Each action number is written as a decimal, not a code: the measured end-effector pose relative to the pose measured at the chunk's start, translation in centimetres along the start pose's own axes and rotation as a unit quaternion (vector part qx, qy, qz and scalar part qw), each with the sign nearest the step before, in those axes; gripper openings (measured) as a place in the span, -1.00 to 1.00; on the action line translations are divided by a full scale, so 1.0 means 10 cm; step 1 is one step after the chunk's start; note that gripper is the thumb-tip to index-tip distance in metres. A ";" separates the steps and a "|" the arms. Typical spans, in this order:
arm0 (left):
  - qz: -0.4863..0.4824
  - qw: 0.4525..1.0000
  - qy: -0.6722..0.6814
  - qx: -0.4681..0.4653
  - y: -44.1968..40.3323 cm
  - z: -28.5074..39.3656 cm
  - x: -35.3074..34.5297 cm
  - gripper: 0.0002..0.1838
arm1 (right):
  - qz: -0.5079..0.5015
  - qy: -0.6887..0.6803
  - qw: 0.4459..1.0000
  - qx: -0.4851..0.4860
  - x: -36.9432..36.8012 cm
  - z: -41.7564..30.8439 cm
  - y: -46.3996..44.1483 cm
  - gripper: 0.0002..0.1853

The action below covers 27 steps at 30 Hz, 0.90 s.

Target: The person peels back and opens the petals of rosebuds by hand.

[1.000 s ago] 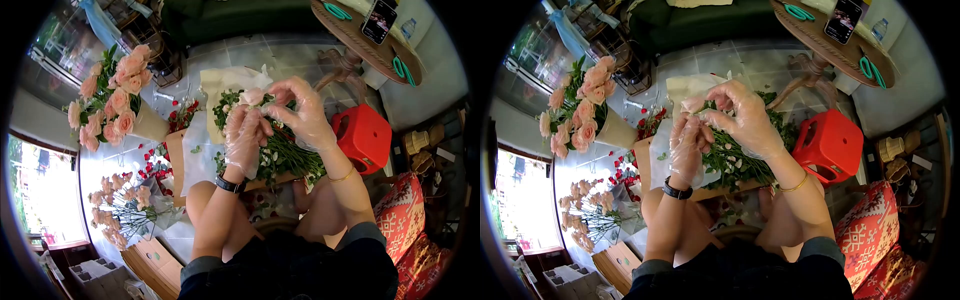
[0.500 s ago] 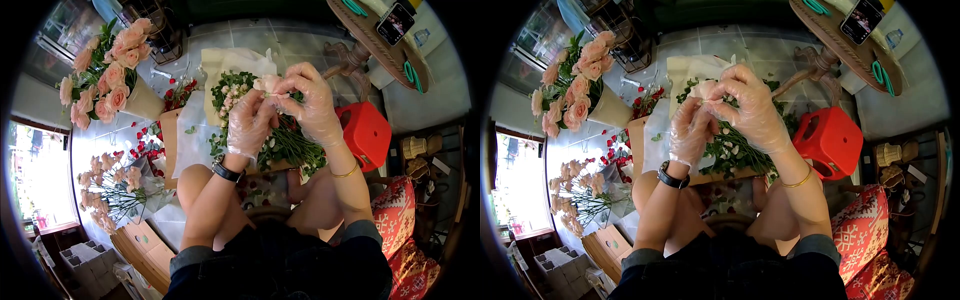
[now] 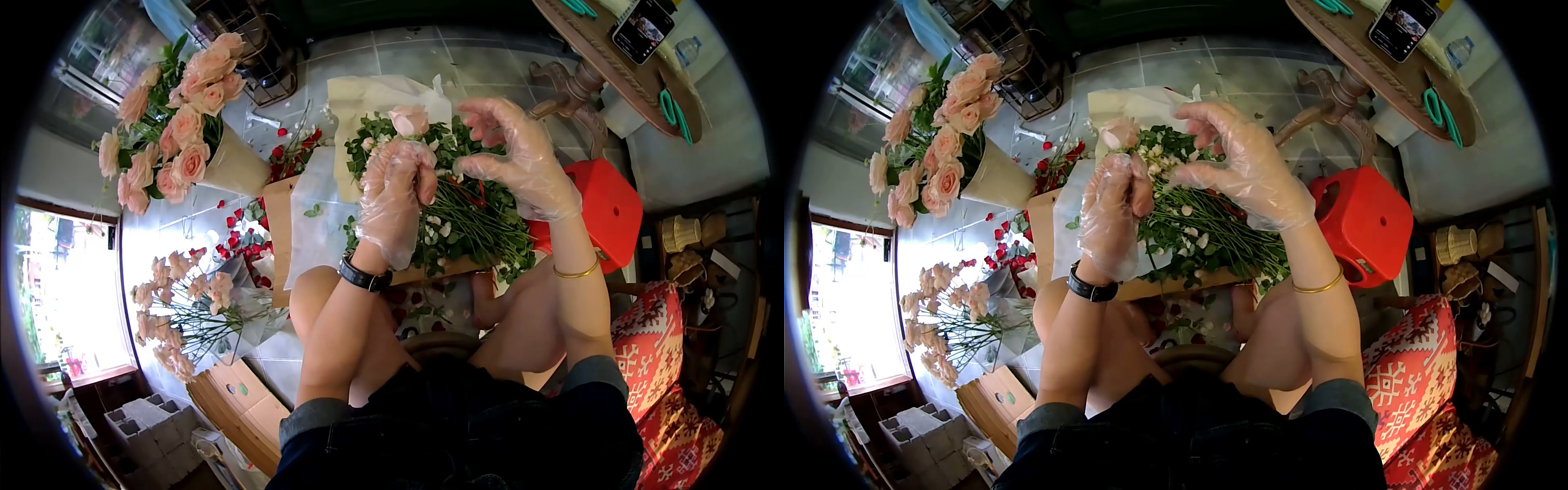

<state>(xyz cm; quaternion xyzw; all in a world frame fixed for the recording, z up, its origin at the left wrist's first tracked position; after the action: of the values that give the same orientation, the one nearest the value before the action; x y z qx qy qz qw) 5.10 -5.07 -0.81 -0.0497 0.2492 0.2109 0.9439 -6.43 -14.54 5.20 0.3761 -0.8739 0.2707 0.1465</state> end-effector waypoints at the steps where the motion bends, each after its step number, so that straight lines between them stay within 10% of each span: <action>1: -0.001 1.000 -0.001 0.002 0.00 -0.01 0.00 -0.76 | 0.002 0.000 1.000 -0.002 -0.02 0.00 -0.01 -0.59; 16: -0.078 0.984 -0.156 -0.045 0.00 -0.12 -0.10 -0.72 | 0.057 -0.047 0.990 0.120 -0.12 -0.21 0.03 -0.80; 27: -0.036 0.999 0.017 0.000 0.04 -0.14 -0.12 -0.81 | 0.034 -0.139 0.986 0.081 -0.11 0.03 0.00 -0.90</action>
<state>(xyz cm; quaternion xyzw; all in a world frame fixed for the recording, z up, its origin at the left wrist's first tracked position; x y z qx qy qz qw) 3.36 -5.44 -1.48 -0.0627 0.2630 0.1757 0.9466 -5.73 -14.07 4.49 0.3909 -0.8731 0.2908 -0.0171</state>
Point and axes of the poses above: each hand's wrist, its own y-axis away from the middle knuckle, its own x-axis out of the back of the hand, z = x × y, the point moved 5 cm from there along -y, towards the middle knuckle, and after that the axes turned 2 degrees about -y, right-handed, at the moved point
